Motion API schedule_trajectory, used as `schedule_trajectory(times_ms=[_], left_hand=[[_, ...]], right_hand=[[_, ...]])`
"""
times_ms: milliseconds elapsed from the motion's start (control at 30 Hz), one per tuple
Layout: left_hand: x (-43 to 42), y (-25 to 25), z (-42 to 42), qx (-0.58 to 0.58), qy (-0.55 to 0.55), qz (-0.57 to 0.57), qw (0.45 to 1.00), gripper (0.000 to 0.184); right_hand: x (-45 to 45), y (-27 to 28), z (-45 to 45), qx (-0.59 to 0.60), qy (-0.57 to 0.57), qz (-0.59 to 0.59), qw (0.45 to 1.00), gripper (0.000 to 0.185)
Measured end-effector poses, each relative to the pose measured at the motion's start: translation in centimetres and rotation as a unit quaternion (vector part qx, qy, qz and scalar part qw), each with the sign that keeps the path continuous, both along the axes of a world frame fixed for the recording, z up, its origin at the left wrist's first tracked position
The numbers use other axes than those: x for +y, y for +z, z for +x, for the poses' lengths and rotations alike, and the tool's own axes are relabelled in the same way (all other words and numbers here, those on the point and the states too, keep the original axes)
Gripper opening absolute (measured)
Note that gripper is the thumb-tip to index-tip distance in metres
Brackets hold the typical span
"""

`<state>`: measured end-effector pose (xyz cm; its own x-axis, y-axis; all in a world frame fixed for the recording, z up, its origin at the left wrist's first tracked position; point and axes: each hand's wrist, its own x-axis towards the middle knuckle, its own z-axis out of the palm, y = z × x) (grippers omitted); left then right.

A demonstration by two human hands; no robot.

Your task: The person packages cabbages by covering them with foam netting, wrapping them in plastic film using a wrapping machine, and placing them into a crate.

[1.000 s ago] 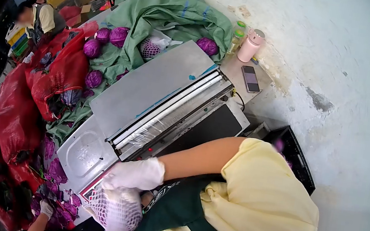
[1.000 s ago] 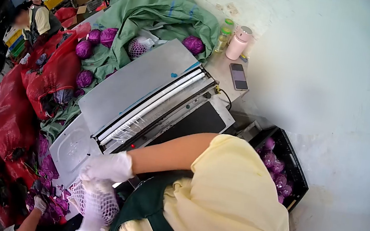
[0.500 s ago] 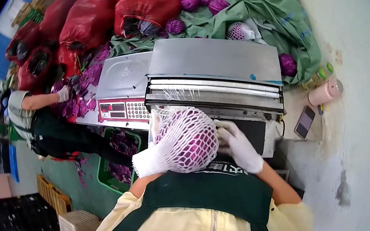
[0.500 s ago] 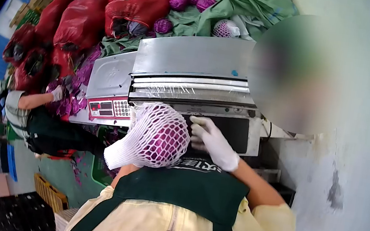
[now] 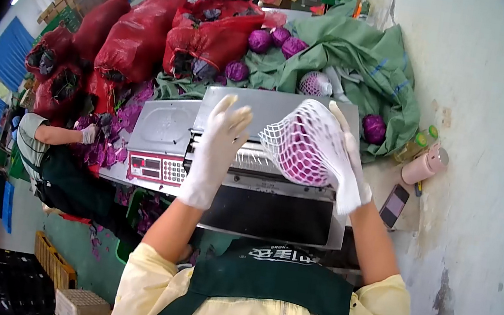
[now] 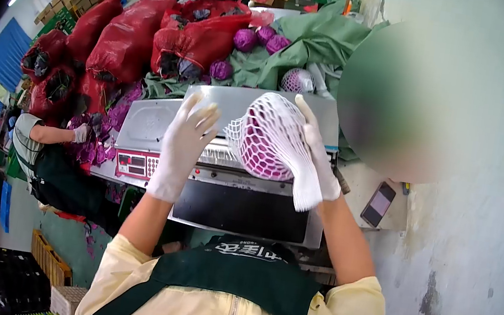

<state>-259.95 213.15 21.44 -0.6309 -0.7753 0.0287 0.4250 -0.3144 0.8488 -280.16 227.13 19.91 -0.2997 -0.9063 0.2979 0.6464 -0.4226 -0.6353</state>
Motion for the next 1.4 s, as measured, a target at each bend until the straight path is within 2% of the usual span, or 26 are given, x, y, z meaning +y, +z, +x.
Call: schedule_trajectory(times_ms=[67,133,200,267,367,400,433,500,567,600,633,667,700,800,833,867,933,1000,1067,1100,1133,1200,1267,1300,1333,1400], left_hand=[[-2.3,0.4,-4.3,-0.041,-0.020,-0.044,0.998,0.052],[-4.4,-0.5,-8.5,-0.005,-0.104,0.047,0.993,0.048],[-6.0,-3.4,-10.2,-0.059,-0.049,-0.106,0.991,0.055],[-8.4,-5.9,-10.8,-0.086,-0.070,-0.105,0.988,0.062],[-10.8,-8.5,-11.2,-0.168,-0.119,-0.162,0.965,0.064],[-11.4,-8.8,-11.1,-0.199,-0.122,-0.162,0.959,0.065],[-12.1,-9.3,-11.2,-0.200,-0.122,-0.154,0.960,0.065],[-13.5,-9.5,-11.1,-0.236,-0.100,-0.318,0.913,0.063],[-14.9,-10.5,-11.4,-0.184,-0.143,-0.156,0.960,0.042],[-14.8,-9.6,-11.2,-0.148,-0.141,-0.090,0.975,0.035],[-14.3,-8.9,-11.1,-0.133,-0.108,-0.064,0.983,0.027],[-14.0,-9.0,-11.3,-0.121,-0.043,-0.088,0.988,0.025],[-14.0,-9.1,-11.4,-0.118,-0.034,-0.102,0.987,0.024],[-13.8,-8.4,-11.8,-0.114,-0.034,-0.095,0.988,0.021],[-13.8,-8.0,-11.9,-0.107,-0.038,-0.119,0.986,0.022],[-13.8,-7.7,-12.0,-0.101,-0.043,-0.143,0.984,0.023],[-13.7,-7.3,-12.2,-0.096,-0.044,-0.151,0.983,0.025],[-14.0,-7.6,-12.4,-0.067,-0.024,-0.107,0.992,0.023],[-13.9,-7.2,-12.3,-0.083,-0.005,-0.119,0.989,0.023],[-13.7,-6.8,-12.2,-0.072,0.006,-0.151,0.986,0.024],[-13.4,-6.3,-12.2,-0.061,0.017,-0.181,0.981,0.024],[-13.6,-6.0,-12.5,-0.066,-0.003,-0.198,0.978,0.025],[-14.6,-6.1,-13.1,-0.054,-0.102,-0.105,0.988,0.025],[-15.2,-6.2,-13.5,-0.045,-0.117,-0.046,0.991,0.025],[-15.8,-6.4,-13.7,-0.045,-0.117,-0.047,0.991,0.025],[-16.8,-6.3,-13.8,-0.135,-0.159,-0.089,0.974,0.024]], right_hand=[[-2.9,0.2,-2.2,0.083,-0.027,0.077,0.993,0.062],[-6.0,0.3,-3.2,0.212,-0.079,0.132,0.965,0.071],[-9.0,-1.2,-4.1,0.345,-0.123,0.101,0.925,0.077],[-11.4,-3.0,-5.3,0.352,-0.096,0.129,0.922,0.083],[-13.5,-4.6,-5.9,0.462,-0.081,0.149,0.870,0.085],[-14.1,-4.2,-5.8,0.579,-0.116,0.156,0.792,0.086],[-14.4,-4.0,-5.8,0.550,-0.081,0.169,0.814,0.085],[-15.1,-3.7,-5.5,0.467,-0.041,0.187,0.863,0.081],[-15.8,-5.6,-7.1,0.354,-0.049,0.240,0.902,0.067],[-16.4,-6.3,-7.1,0.433,-0.089,0.236,0.865,0.053],[-16.1,-7.0,-7.2,0.421,-0.073,0.222,0.876,0.045],[-15.7,-6.0,-6.0,0.407,-0.058,0.210,0.887,0.039],[-15.9,-6.6,-5.9,0.496,-0.129,0.148,0.846,0.027],[-16.2,-6.2,-4.6,0.445,-0.154,0.162,0.867,0.019],[-16.5,-6.5,-4.5,0.467,-0.227,0.134,0.844,0.015],[-16.5,-6.0,-4.4,0.467,-0.227,0.137,0.844,0.015],[-16.0,-4.7,-4.7,0.429,-0.319,0.212,0.818,0.015],[-15.8,-3.1,-5.3,0.463,-0.302,0.265,0.790,0.021],[-16.3,-3.0,-5.9,0.560,-0.277,0.189,0.757,0.028],[-16.2,-3.9,-6.5,0.668,-0.259,0.161,0.679,0.034],[-16.0,-4.7,-6.2,0.659,-0.194,0.192,0.700,0.035],[-15.7,-4.7,-4.8,0.504,-0.097,0.205,0.833,0.037],[-16.0,-4.9,-5.1,0.550,-0.157,0.142,0.808,0.028],[-16.0,-4.8,-5.2,0.481,-0.164,0.146,0.849,0.023],[-16.1,-4.7,-5.3,0.410,-0.170,0.149,0.884,0.020],[-16.7,-2.9,-4.9,0.403,-0.236,0.118,0.876,0.019]])
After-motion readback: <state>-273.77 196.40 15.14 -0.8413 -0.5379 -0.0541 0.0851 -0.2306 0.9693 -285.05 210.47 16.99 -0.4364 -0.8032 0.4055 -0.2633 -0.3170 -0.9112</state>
